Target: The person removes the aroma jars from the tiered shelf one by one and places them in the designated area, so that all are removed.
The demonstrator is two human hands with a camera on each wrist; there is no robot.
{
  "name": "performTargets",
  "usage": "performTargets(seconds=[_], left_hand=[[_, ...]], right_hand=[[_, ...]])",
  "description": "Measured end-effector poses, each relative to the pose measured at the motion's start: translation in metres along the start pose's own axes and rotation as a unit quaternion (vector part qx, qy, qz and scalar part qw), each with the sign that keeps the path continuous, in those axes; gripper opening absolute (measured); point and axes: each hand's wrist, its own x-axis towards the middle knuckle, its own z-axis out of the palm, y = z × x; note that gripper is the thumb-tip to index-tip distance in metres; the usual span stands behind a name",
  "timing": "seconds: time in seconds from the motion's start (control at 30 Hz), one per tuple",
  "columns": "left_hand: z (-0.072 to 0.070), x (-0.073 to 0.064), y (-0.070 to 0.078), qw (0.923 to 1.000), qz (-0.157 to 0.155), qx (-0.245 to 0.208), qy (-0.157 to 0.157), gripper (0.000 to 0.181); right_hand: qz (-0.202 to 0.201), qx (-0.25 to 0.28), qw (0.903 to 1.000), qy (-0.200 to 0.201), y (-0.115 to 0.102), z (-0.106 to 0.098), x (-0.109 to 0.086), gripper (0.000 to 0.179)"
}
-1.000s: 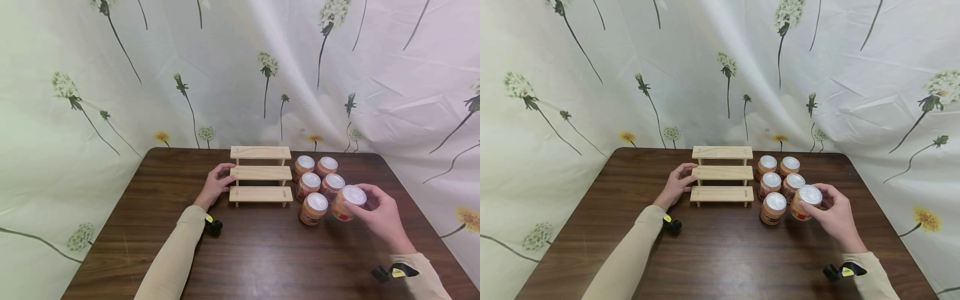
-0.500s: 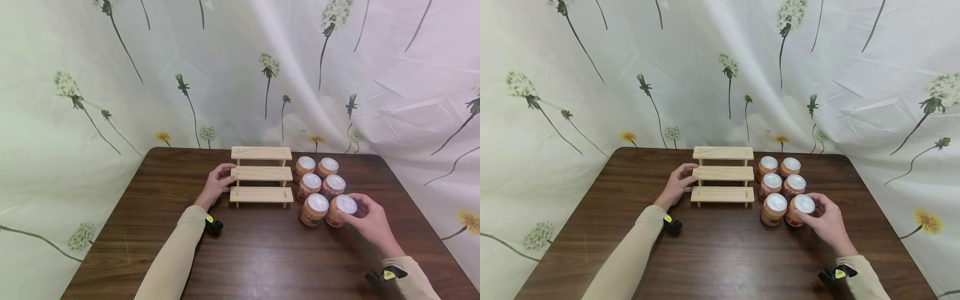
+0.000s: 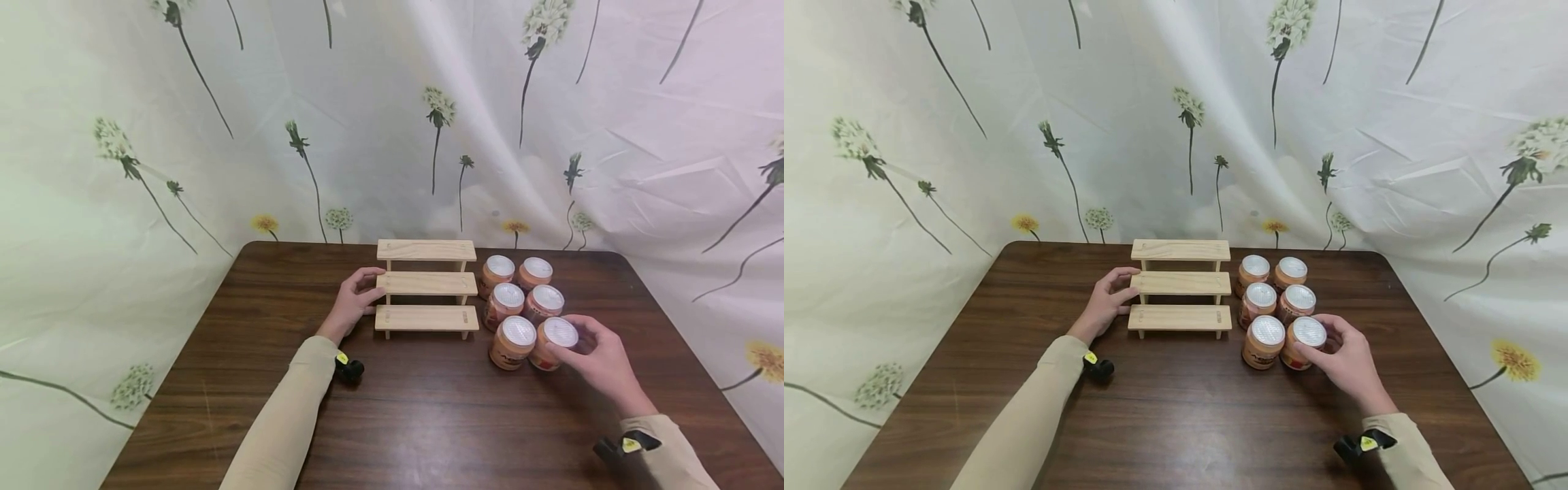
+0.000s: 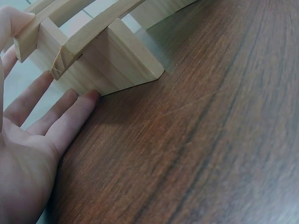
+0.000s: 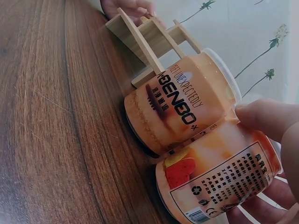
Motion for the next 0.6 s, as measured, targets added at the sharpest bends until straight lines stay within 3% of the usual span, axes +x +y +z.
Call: performTargets(seconds=[0.6], left_hand=[[-0.0004, 0.0004, -0.0005, 1.0000, 0.006, 0.000, 0.002, 0.041]], right_hand=[[0.019, -0.010, 0.9996, -0.016, -0.0029, -0.0036, 0.0005, 0.060]])
